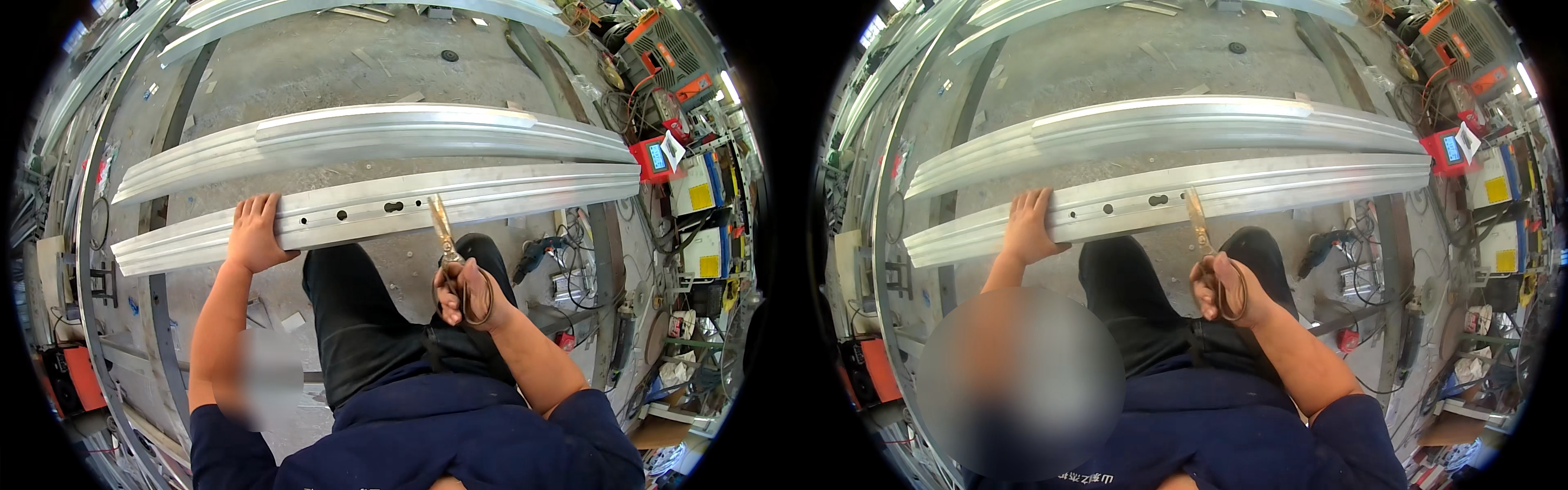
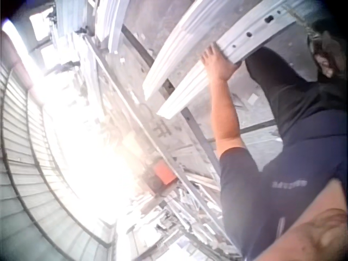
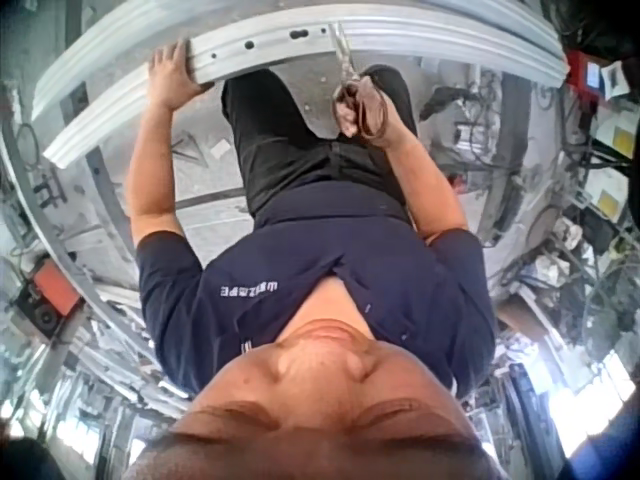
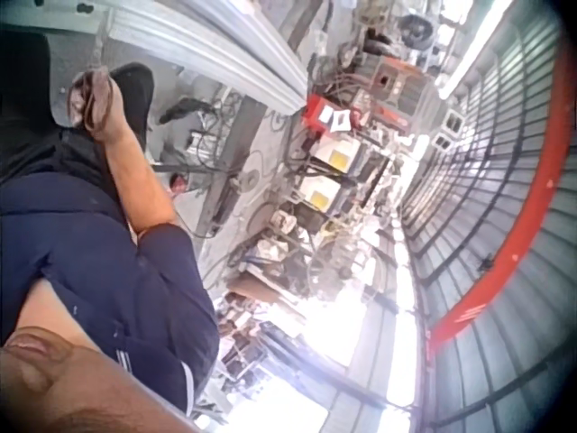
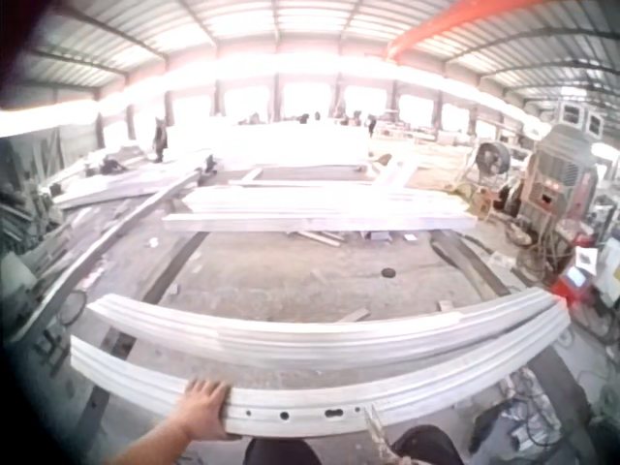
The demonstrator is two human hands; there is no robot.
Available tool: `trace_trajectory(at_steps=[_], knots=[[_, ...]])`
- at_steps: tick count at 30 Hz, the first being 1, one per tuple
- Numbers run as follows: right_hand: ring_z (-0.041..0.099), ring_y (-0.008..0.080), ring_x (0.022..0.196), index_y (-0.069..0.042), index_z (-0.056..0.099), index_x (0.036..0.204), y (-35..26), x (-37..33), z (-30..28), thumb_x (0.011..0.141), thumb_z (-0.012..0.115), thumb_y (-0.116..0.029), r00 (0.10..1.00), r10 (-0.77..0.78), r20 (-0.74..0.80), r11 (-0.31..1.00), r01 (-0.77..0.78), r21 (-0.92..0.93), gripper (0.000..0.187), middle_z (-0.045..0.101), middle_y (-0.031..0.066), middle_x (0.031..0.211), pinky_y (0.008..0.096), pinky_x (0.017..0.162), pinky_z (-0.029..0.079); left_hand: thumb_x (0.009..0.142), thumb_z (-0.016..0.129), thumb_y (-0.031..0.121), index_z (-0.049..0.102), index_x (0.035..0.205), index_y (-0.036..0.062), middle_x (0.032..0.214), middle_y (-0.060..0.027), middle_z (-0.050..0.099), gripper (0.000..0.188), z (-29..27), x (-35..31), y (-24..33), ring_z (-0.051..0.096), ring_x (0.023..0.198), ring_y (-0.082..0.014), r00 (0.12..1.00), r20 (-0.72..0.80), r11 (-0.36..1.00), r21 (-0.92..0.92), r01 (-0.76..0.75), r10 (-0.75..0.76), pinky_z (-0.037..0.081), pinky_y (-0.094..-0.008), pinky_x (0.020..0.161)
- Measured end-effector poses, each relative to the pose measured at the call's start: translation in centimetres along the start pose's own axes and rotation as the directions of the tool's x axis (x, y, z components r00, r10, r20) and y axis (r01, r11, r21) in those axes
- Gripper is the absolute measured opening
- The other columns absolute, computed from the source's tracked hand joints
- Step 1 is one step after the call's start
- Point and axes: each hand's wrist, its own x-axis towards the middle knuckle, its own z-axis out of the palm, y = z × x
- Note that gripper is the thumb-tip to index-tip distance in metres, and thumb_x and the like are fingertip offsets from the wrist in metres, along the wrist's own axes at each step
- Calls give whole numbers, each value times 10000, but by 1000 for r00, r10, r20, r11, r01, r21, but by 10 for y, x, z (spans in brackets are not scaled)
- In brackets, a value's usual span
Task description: The person uses an angle grinder to cut a long aluminum profile, then uses tin snips to trim and shape the cut section. They place a metal bracket into the profile and measure the assembly with a tape measure.
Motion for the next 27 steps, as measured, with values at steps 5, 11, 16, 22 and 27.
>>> trace_trajectory(at_steps=[5,11,16,22,27], knots=[[620,213,619,-12,620,1092,7,16,24,949,361,-820,979,132,155,958,-166,235,861,601,46,741,336,672,541,547,928,385,507,1406,34,1380,-153,559,1020,7,-11,1,491,1321,-358,987,-151,998,46,-49,55,334,-487,1181],[523,145,532,-4,599,1111,11,40,10,924,318,-873,969,240,62,923,-248,295,932,517,-17,674,376,713,509,528,940,362,511,1408,32,1385,-147,561,1033,8,-3,-5,494,1318,-355,997,-70,1000,18,-17,18,340,-487,1178],[454,110,468,-3,618,1109,6,54,15,946,350,-840,956,291,-25,922,-274,275,894,476,-43,632,303,643,464,519,945,352,513,1405,39,1386,-146,560,1034,6,0,-4,494,1319,-355,999,-45,1000,3,-22,22,346,-487,1180],[444,93,423,15,642,1095,6,69,11,938,404,-826,954,276,-115,935,-239,260,888,460,-61,590,262,545,414,520,949,343,506,1408,48,1390,-138,557,1035,7,-1,-3,485,1332,-352,999,-34,1000,-12,-1,1,341,-483,1190],[395,87,394,17,624,1057,10,72,-13,947,436,-799,962,270,-35,940,-256,224,845,406,-57,569,269,495,419,529,947,353,497,1417,58,1392,-134,550,1038,4,-2,-3,479,1335,-355,999,-32,1000,-5,3,-3,336,-482,1197]])
